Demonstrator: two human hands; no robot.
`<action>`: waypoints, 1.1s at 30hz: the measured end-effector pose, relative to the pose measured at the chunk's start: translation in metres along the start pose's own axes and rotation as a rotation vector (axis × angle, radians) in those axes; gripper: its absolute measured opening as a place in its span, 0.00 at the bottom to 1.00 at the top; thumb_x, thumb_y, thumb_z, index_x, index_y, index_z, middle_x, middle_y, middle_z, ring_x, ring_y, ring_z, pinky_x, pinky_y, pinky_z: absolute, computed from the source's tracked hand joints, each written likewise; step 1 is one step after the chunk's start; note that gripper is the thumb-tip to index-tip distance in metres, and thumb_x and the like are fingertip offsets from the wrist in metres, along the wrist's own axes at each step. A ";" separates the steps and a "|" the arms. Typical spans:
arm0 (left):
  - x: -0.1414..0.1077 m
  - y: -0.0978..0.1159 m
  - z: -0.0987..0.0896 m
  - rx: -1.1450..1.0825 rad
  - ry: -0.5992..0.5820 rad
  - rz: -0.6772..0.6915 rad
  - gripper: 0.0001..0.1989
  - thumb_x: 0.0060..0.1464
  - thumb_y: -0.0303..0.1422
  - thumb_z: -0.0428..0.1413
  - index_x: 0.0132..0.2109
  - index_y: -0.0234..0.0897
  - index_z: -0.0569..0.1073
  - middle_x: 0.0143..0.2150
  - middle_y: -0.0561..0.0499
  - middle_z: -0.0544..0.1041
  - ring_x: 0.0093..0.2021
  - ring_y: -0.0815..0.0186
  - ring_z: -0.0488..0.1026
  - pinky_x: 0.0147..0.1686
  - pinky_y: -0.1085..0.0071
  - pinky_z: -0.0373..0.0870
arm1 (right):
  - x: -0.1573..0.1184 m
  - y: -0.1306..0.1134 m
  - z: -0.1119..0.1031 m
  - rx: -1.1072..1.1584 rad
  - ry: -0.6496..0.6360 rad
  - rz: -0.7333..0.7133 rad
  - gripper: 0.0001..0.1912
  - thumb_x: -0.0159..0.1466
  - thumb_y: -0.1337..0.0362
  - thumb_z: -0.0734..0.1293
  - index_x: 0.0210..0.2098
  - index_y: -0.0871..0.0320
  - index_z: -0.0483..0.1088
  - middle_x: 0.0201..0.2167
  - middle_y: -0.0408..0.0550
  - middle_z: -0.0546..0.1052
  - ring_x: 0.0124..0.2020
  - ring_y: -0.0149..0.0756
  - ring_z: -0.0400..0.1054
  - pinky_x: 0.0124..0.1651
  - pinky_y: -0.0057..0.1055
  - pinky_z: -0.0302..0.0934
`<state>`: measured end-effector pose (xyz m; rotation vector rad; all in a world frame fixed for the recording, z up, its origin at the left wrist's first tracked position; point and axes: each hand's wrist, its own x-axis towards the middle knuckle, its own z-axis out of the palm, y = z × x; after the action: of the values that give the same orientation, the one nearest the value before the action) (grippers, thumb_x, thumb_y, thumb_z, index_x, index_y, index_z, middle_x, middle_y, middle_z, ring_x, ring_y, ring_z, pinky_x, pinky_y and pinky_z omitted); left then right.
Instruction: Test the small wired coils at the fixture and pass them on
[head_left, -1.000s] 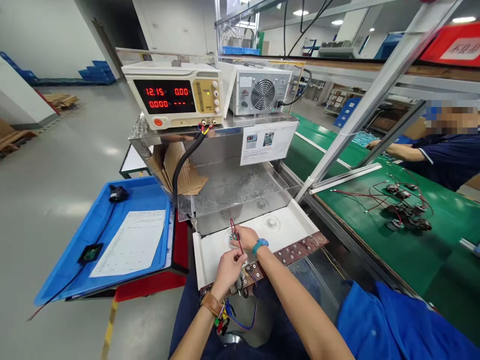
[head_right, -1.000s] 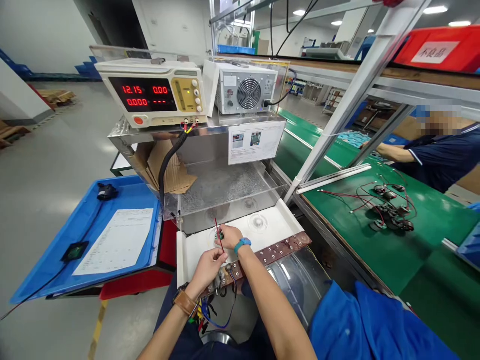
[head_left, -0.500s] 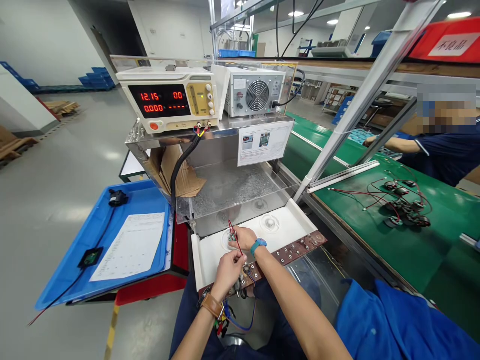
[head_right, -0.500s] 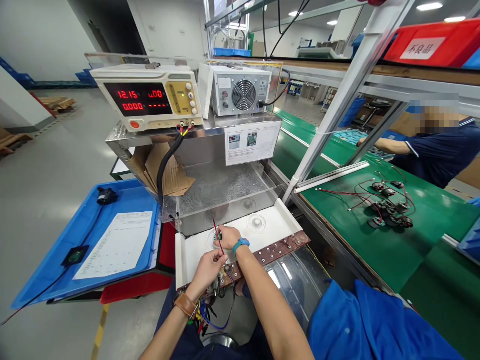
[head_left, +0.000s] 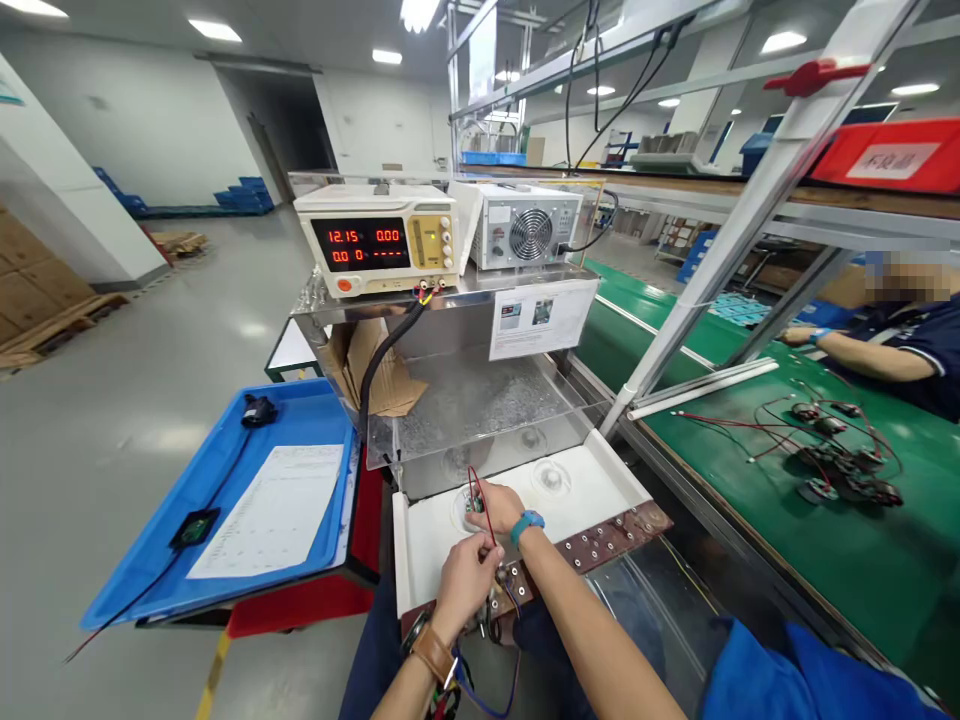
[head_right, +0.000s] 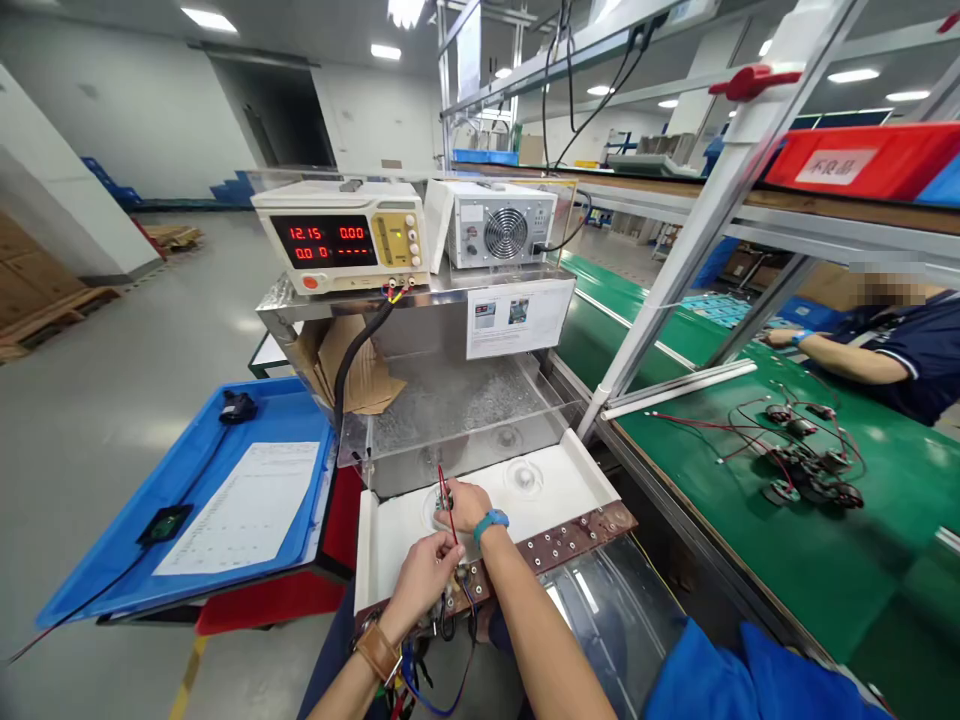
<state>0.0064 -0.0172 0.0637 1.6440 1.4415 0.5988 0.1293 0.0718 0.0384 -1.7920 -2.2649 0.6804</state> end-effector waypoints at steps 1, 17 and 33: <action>-0.001 0.001 -0.001 0.004 0.008 -0.005 0.09 0.55 0.35 0.51 0.29 0.39 0.71 0.30 0.51 0.77 0.34 0.63 0.72 0.37 0.70 0.62 | 0.000 -0.001 0.000 0.004 0.000 0.002 0.19 0.56 0.55 0.70 0.44 0.55 0.69 0.36 0.46 0.78 0.37 0.39 0.71 0.37 0.29 0.53; 0.000 -0.005 0.005 -0.025 0.081 -0.110 0.05 0.49 0.29 0.54 0.28 0.40 0.75 0.32 0.50 0.81 0.36 0.61 0.75 0.36 0.69 0.63 | -0.001 -0.005 0.009 0.052 0.036 -0.006 0.14 0.53 0.59 0.69 0.39 0.54 0.68 0.32 0.46 0.78 0.35 0.40 0.71 0.35 0.29 0.52; -0.004 0.002 0.000 0.027 0.043 -0.035 0.07 0.54 0.34 0.52 0.30 0.39 0.71 0.31 0.52 0.78 0.35 0.63 0.73 0.38 0.70 0.62 | -0.002 -0.006 -0.002 0.017 0.002 0.023 0.19 0.55 0.56 0.70 0.44 0.55 0.69 0.35 0.47 0.78 0.38 0.40 0.71 0.37 0.29 0.53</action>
<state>0.0069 -0.0207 0.0662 1.6324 1.5126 0.5999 0.1258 0.0694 0.0434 -1.8135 -2.2341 0.6994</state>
